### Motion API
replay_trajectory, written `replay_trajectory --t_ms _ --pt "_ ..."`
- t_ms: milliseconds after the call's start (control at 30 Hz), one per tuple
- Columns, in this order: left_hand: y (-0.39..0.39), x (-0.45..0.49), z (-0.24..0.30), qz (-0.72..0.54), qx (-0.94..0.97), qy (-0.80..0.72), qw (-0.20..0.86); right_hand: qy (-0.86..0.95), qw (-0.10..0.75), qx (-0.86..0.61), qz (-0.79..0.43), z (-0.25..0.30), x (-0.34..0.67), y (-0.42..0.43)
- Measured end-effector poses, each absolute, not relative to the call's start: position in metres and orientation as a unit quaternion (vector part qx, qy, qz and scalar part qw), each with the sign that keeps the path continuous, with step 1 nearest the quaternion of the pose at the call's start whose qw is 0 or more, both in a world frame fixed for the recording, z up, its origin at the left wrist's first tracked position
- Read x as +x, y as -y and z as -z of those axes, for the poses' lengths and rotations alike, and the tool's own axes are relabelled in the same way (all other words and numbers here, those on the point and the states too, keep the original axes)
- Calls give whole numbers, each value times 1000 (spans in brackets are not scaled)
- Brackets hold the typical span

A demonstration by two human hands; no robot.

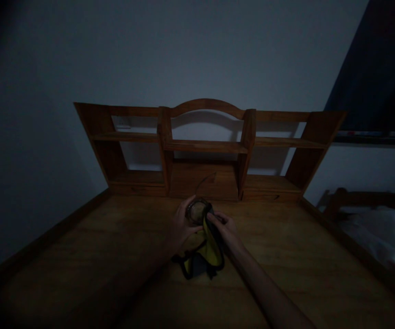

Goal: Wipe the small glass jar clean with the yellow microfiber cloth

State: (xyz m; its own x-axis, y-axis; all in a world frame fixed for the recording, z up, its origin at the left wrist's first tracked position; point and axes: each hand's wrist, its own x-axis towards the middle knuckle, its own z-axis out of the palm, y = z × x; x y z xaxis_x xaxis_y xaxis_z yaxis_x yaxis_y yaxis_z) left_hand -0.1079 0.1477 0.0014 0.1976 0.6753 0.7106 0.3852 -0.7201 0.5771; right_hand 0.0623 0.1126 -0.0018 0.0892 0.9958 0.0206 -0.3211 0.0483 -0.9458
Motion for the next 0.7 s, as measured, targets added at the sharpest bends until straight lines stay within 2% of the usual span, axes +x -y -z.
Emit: replay_trajectory --t_ms 333,700 --pt "-150 -106 1 -545 743 -353 164 370 623 -427 -541 -3 59 -110" --pt "-154 -102 7 -576 716 -326 223 355 620 -380 -588 -7 64 -108"
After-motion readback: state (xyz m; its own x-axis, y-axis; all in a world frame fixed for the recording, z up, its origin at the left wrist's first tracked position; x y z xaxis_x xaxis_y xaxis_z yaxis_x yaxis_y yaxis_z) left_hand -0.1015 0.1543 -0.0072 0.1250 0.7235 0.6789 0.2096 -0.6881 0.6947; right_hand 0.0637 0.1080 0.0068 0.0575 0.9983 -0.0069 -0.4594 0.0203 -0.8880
